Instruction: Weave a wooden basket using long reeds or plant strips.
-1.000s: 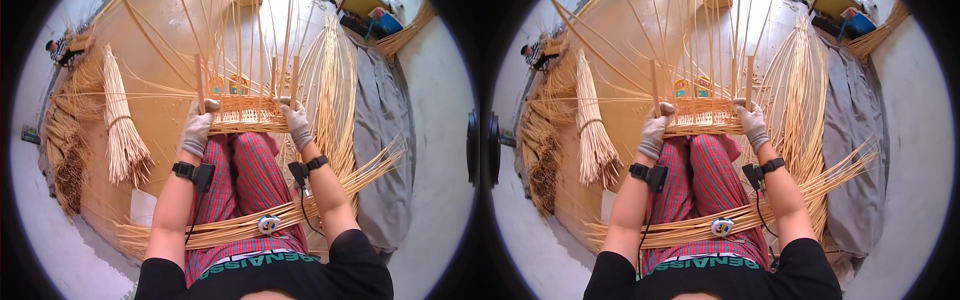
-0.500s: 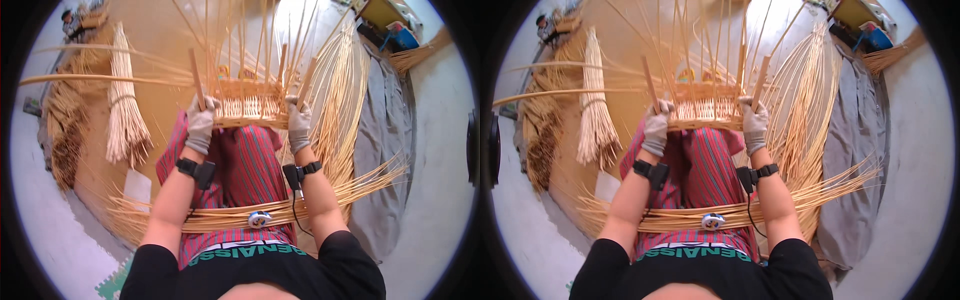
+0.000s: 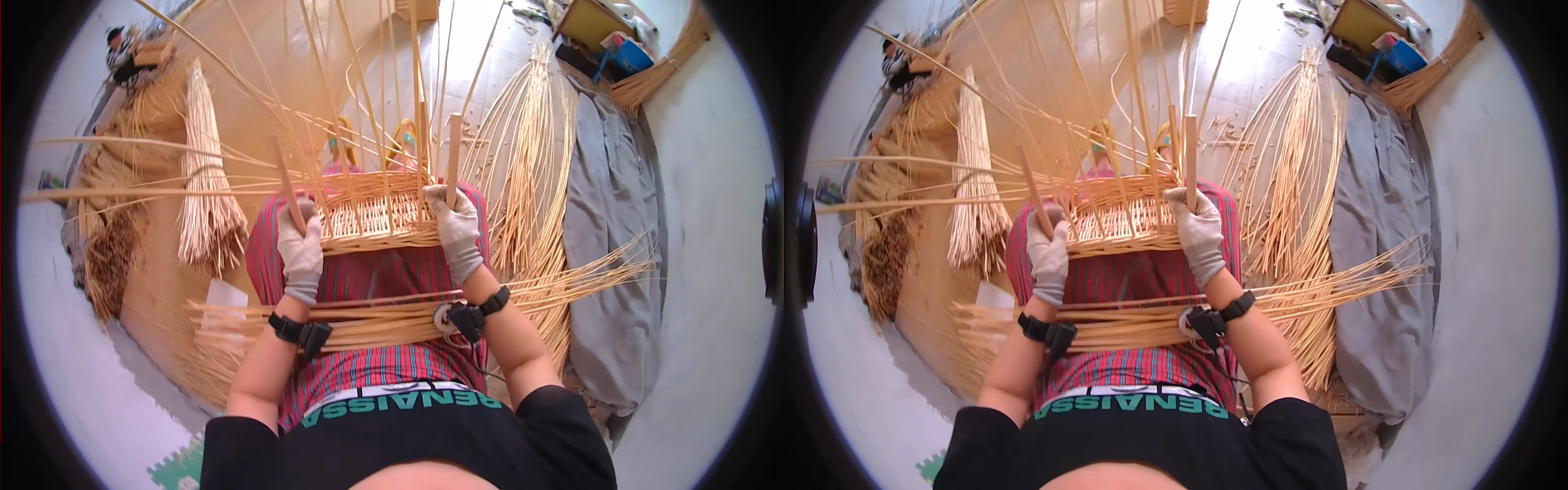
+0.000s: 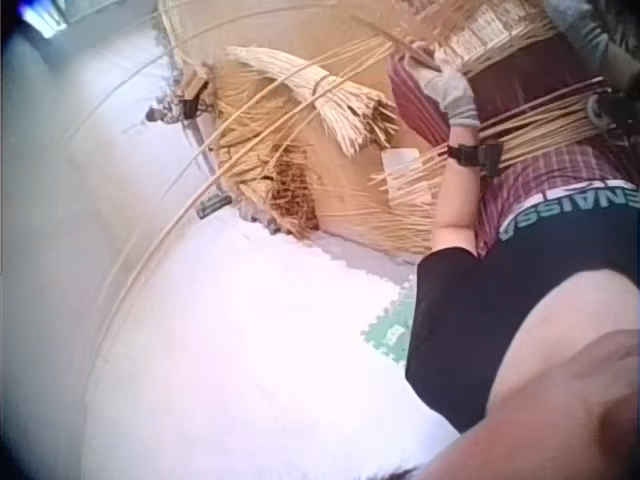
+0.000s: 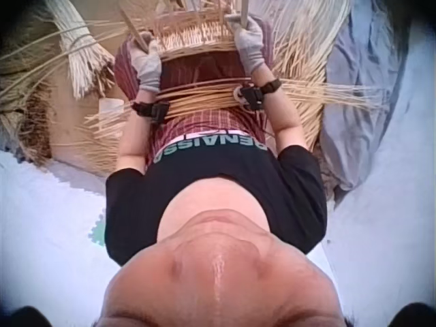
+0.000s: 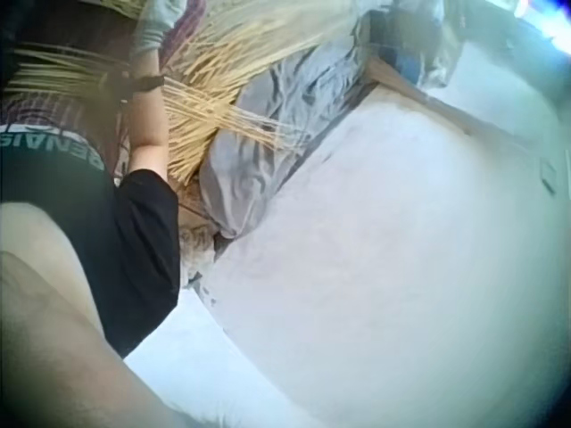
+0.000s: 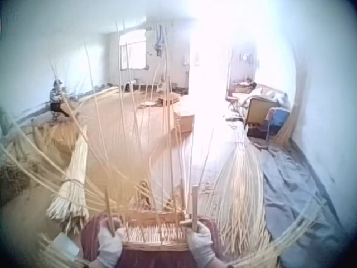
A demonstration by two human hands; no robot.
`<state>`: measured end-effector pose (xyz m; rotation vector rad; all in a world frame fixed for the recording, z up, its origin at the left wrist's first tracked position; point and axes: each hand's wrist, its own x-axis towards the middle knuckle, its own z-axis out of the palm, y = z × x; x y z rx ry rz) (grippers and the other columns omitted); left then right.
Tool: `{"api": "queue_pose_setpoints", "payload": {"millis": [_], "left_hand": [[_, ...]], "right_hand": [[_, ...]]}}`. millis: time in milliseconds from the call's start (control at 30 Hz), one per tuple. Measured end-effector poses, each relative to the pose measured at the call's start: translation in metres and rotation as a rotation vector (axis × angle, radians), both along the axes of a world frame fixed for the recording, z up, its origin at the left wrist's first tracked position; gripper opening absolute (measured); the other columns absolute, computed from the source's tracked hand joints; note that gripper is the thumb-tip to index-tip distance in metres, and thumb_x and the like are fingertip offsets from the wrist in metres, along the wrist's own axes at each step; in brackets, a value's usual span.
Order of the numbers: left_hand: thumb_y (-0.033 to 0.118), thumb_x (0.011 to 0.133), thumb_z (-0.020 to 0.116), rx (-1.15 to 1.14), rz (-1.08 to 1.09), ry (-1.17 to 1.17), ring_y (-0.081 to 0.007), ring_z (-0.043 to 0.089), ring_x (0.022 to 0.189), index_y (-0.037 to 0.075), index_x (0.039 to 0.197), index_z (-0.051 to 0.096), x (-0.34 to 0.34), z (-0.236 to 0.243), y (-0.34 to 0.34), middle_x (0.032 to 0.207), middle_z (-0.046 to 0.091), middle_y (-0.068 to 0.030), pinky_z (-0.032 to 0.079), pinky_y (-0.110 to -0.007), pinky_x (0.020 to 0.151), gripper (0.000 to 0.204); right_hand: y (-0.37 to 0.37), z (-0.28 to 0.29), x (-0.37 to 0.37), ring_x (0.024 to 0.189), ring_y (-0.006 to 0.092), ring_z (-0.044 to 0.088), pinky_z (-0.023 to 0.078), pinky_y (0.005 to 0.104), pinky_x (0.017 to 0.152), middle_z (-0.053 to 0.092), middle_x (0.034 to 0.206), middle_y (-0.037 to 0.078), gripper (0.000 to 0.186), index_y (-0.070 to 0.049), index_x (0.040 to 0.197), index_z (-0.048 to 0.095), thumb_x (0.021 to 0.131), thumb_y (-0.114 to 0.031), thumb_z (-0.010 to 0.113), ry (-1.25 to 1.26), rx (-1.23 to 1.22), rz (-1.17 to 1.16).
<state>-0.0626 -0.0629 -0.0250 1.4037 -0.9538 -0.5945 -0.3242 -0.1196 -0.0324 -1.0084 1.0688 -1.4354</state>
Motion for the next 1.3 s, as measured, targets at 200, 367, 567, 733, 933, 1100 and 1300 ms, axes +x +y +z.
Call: {"api": "queue_pose_setpoints", "payload": {"millis": [200,367,567,733,933,1100,1300], "left_hand": [[0.017,0.091,0.076,-0.255,-0.192,-1.125,-0.0299,0.050,0.142,0.008,0.154,0.045,-0.019,0.074,0.051,0.153,0.051,-0.0162,0.033,-0.049,0.123,0.071],[0.030,0.082,0.074,-0.353,-0.592,-1.541,-0.0228,0.035,0.153,0.020,0.158,0.043,-0.044,0.040,-0.003,0.163,0.044,-0.0014,0.023,-0.051,0.129,0.083],[0.022,0.087,0.066,-0.357,-0.555,-1.495,-0.0218,0.038,0.152,0.019,0.160,0.041,-0.047,0.026,-0.023,0.164,0.042,-0.0031,0.021,-0.049,0.130,0.077],[0.019,0.088,0.063,-0.190,-0.558,-1.494,-0.0218,0.034,0.155,0.016,0.161,0.037,-0.048,0.018,-0.030,0.167,0.037,-0.0040,0.016,-0.047,0.131,0.077],[0.015,0.084,0.065,-0.174,-0.520,-1.521,-0.0203,0.028,0.157,0.017,0.164,0.031,-0.051,0.021,-0.026,0.170,0.031,-0.0040,0.013,-0.046,0.132,0.087],[0.012,0.082,0.064,-0.174,-0.551,-1.546,-0.0195,0.026,0.158,0.017,0.165,0.028,-0.054,0.016,-0.023,0.171,0.030,-0.0043,0.013,-0.048,0.132,0.091],[0.011,0.081,0.064,-0.180,-0.486,-1.613,-0.0201,0.024,0.159,0.017,0.166,0.027,-0.053,0.011,-0.024,0.171,0.030,-0.0042,0.011,-0.047,0.131,0.092]], "right_hand": [[0.036,0.022,0.002,0.123,0.0268,0.060,0.047,0.0392,0.107,0.061,0.131,0.013,0.046,-0.006,0.130,0.065,0.092,-0.026,0.079,0.687,-0.438,-0.274],[0.044,0.042,-0.027,0.128,0.0316,0.055,0.043,0.0483,0.110,0.065,0.122,0.014,0.071,-0.001,0.130,0.064,0.078,-0.046,0.081,1.483,-0.895,0.234],[0.022,0.018,-0.025,0.107,0.0277,0.061,0.051,0.0415,0.083,0.066,0.100,0.009,0.066,0.003,0.124,0.063,0.077,-0.041,0.080,1.513,-0.990,0.342],[0.020,0.020,-0.015,0.100,0.0258,0.061,0.050,0.0419,0.078,0.063,0.094,0.006,0.051,-0.004,0.112,0.065,0.076,-0.036,0.079,1.585,-0.960,0.310],[0.026,0.022,-0.013,0.113,0.0291,0.061,0.051,0.0437,0.091,0.067,0.108,0.011,0.056,-0.003,0.120,0.064,0.078,-0.037,0.080,1.558,-0.856,0.348],[0.040,0.033,-0.038,0.120,0.0295,0.061,0.051,0.0416,0.103,0.063,0.128,0.015,0.058,-0.004,0.132,0.063,0.082,-0.028,0.080,1.454,-0.865,0.279],[0.013,0.026,-0.071,0.095,0.0116,0.066,0.056,0.0292,0.090,0.071,0.111,0.005,0.028,-0.007,0.131,0.065,0.108,-0.022,0.060,0.029,-0.004,0.162]]}}
